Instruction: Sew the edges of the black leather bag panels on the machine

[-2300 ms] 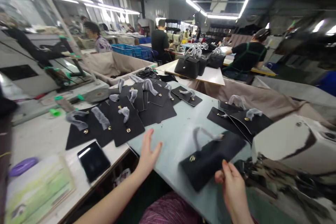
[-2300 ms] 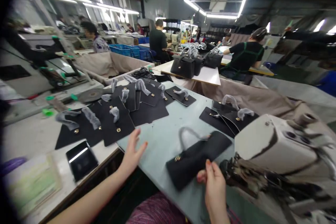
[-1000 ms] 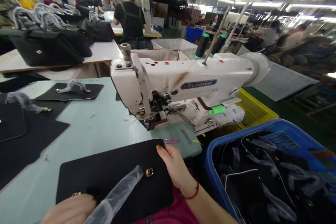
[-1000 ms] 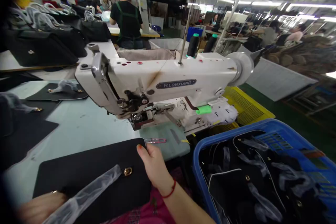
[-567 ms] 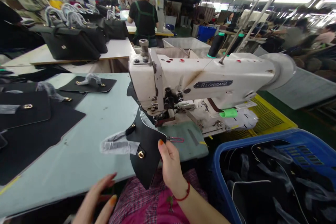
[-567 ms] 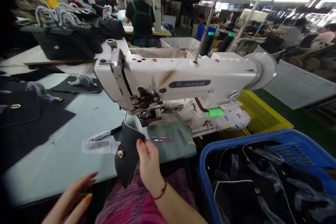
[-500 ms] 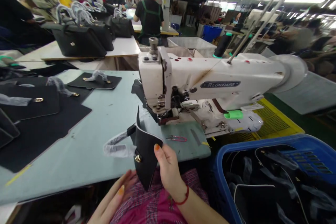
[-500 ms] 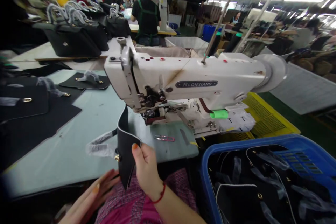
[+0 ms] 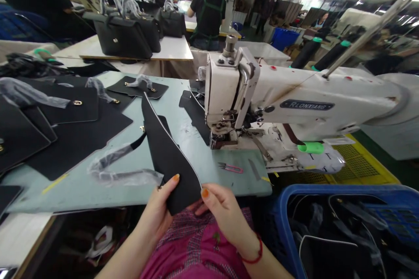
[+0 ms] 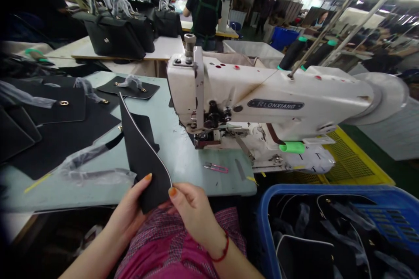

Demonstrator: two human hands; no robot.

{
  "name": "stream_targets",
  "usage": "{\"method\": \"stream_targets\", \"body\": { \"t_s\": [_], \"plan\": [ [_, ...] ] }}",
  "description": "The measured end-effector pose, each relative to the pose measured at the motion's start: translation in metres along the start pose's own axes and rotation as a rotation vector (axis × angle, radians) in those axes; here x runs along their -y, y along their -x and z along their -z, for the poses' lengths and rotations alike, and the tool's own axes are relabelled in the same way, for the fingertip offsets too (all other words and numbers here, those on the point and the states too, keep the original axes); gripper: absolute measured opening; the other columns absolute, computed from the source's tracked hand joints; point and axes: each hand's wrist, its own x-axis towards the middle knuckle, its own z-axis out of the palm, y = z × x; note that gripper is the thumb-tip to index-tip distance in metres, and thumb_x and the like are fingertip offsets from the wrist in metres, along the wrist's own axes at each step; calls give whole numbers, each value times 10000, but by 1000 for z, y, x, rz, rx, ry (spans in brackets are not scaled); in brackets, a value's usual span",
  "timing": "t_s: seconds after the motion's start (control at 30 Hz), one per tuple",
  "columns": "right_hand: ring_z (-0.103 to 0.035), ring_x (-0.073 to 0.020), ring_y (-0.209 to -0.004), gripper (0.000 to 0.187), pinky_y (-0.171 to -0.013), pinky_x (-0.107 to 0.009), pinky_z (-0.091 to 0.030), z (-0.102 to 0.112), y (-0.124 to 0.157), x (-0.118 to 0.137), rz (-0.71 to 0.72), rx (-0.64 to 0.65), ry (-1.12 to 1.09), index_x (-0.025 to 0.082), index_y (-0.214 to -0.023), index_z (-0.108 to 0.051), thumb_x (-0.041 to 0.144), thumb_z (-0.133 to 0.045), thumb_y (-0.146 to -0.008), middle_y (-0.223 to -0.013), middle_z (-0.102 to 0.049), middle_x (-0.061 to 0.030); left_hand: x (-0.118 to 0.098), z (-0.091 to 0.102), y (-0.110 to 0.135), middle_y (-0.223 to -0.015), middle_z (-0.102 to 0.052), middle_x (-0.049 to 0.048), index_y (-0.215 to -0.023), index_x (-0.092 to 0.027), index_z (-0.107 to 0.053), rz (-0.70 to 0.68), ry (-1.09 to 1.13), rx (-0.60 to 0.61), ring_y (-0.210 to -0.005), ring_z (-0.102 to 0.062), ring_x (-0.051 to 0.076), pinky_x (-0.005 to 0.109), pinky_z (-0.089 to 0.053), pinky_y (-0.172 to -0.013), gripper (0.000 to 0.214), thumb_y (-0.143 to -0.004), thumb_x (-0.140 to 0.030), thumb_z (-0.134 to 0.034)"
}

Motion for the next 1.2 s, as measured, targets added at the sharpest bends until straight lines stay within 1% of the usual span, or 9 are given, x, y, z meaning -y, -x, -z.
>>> {"method": "stream_targets", "body": {
  "t_s": [0.13,0.27,0.37,0.47,0.57,0.7,0.83,0.97,1.2],
  "plan": [
    [-606,-115,-572,480,-525,-184,-459,7,-8,17,-46,68,107,127,-805,-673,567,-513,-909,-664,-663,-45,-16,0,-2,-753,-734,88,-933,-99,-666,-39,-116,63,-635,-708,234,297,-600,-590,347,-629,-211,-790],
    [-582,-95,-509,460,-474,-172,-437,6,-18,11,-68,95,-6,124,-782,-659,568,-575,-868,-674,-689,-52,-25,-5,-7,-732,-729,106,-864,-87,-687,44,-163,180,-571,-682,219,283,-570,-522,282,-677,-286,-756],
    [-604,-106,-503,447,-457,-172,-442,7,-25,3,-59,46,-78,124,-758,-640,561,-609,-846,-652,-694,-54,-27,-11,-13,-654,-705,110,-749,-81,-682,143,-153,231,-495,-638,186,254,-526,-456,248,-736,-328,-698],
    [-612,-103,-497,438,-458,-164,-448,11,-31,0,-90,-26,-71,131,-744,-612,557,-610,-846,-619,-688,-39,-27,-18,-18,-668,-710,106,-733,-89,-671,182,-136,177,-513,-646,176,246,-531,-474,214,-775,-298,-659],
    [-573,-75,-459,445,-456,-150,-437,17,-35,2,-111,-43,-39,134,-708,-587,553,-600,-855,-600,-675,-22,-29,-25,-25,-669,-711,80,-825,-103,-667,135,-164,111,-518,-649,164,234,-530,-479,152,-775,-246,-662],
    [-589,-78,-500,416,-472,-160,-468,25,-40,5,-104,-18,-52,127,-748,-608,528,-606,-858,-686,-694,-33,-33,-31,-40,-719,-721,67,-929,-122,-645,67,-228,129,-544,-654,164,216,-502,-448,218,-758,-249,-690],
    [-608,-88,-541,388,-467,-159,-459,35,-49,3,-114,-27,-75,124,-791,-624,508,-623,-848,-752,-708,-51,-35,-38,-59,-680,-707,53,-921,-124,-647,58,-295,141,-530,-645,159,203,-488,-426,240,-742,-271,-711],
    [-595,-83,-516,402,-450,-155,-436,45,-65,-3,-97,-103,-54,126,-763,-615,520,-617,-844,-712,-696,-43,-40,-51,-80,-728,-724,71,-895,-107,-658,28,-339,179,-589,-671,162,219,-541,-526,250,-702,-239,-748],
    [-587,-83,-452,436,-425,-154,-414,58,-95,-15,-42,-245,-8,129,-663,-623,524,-612,-849,-589,-663,-27,-49,-70,-119,-807,-742,76,-956,-122,-659,-14,-424,222,-587,-659,157,217,-514,-504,374,-644,-272,-800]
  ]
}}
